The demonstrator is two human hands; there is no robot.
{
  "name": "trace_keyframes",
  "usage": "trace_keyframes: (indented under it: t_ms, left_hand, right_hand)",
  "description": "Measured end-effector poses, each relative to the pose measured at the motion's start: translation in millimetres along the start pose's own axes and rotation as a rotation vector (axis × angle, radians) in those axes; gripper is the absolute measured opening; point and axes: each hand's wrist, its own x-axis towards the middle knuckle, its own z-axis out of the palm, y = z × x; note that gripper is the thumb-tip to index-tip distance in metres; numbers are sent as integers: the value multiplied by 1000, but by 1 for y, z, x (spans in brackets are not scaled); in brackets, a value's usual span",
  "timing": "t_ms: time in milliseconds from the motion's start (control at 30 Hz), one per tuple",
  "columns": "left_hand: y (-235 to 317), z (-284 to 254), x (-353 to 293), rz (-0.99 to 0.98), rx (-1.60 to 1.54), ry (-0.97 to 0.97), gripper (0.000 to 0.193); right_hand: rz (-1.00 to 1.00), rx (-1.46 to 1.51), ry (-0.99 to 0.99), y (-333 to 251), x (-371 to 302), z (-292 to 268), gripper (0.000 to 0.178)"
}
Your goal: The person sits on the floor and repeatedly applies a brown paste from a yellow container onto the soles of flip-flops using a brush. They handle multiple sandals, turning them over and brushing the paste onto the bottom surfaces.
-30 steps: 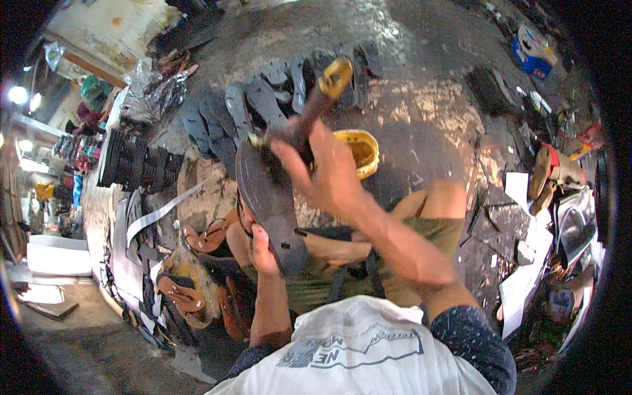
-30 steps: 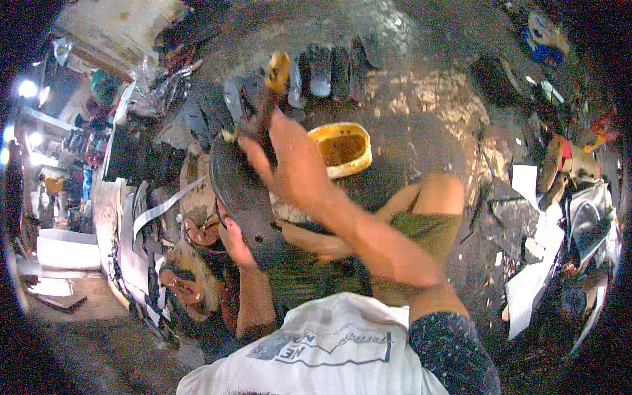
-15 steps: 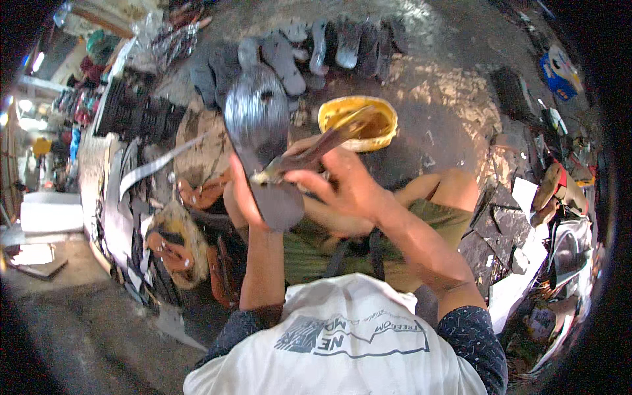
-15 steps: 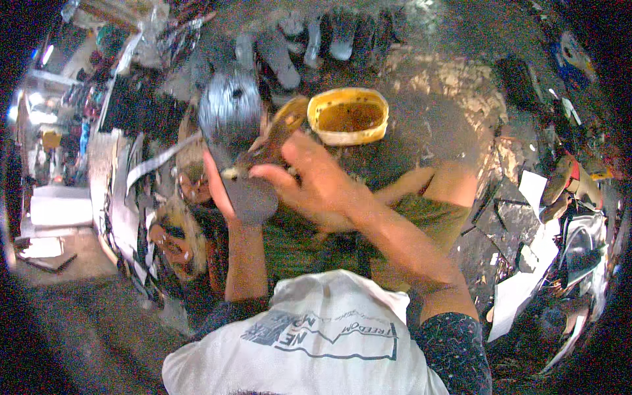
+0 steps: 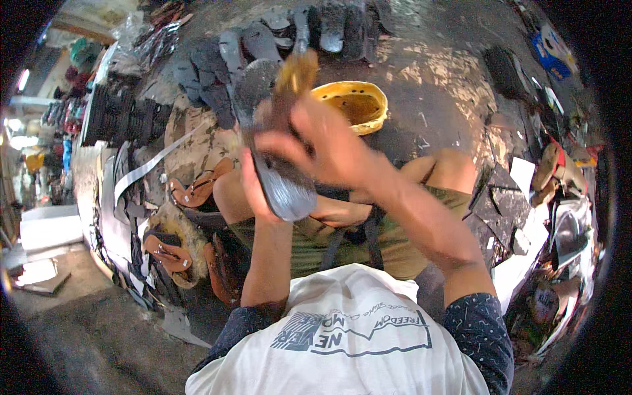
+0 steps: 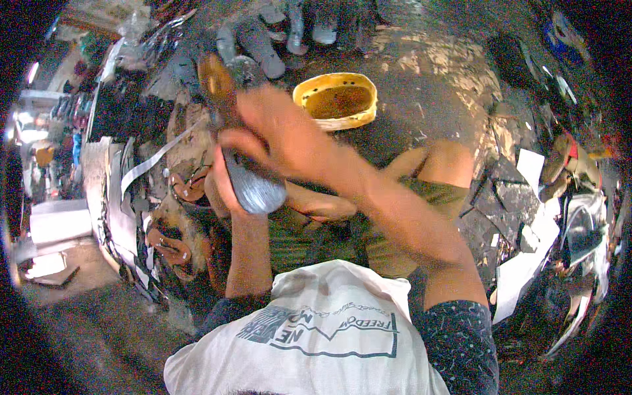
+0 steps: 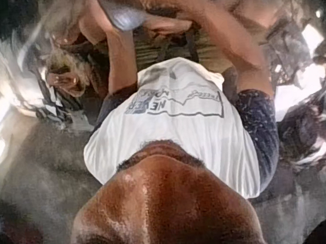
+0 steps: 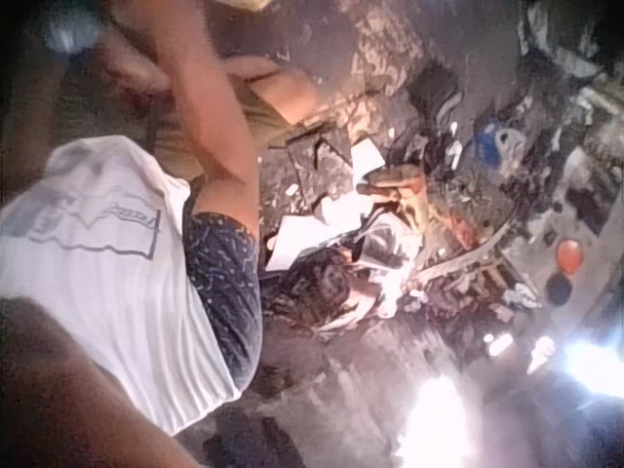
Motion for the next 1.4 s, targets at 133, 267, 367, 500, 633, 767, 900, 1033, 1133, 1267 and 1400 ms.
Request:
trace_keyframes:
  t_ms: [133,267,367,500,633,767,900,1033,1133,1267,1400]
  left_hand:
    - [32,30,26,48,400,-3,63]
    - [5,49,16,82,258,49,61]
    - [2,26,10,66,240,-62,58]
    - [18,46,10,129,231,18,60]
    - [14,37,20,192,363,135,62]
    - [-26,28,5,3,91,-36,55]
    - [-16,20,4,-68,67,-29,54]
    - [6,32,15,55,434,75,66]
    - [5,23,9,13,401,99,64]
    - [-31,21,-8,-60,150,-80,53]
    - [-35,18,-24,103,697,82,57]
  right_hand:
    - [-2,160,-115,-28,-59,-3,36]
    - [21,24,20,-13,-45,-10,30]
    - [112,31,143,23,-13,-10,28]
    - [107,58,96,-14,-43,-3,33]
    - [78,118,-54,-32,-69,-10,31]
    - [-129,-185,70,-13,-13,-22,31]
    - [-58,-160,32,0,8,-19,31]
    - [-9,35,-168,-41,-50,-21,31]
    - [-16,115,-108,-44,-49,-37,32]
    - [184,-213,-10,-19,-13,-40,37]
    - [235,-191,331,3,35,-43,41]
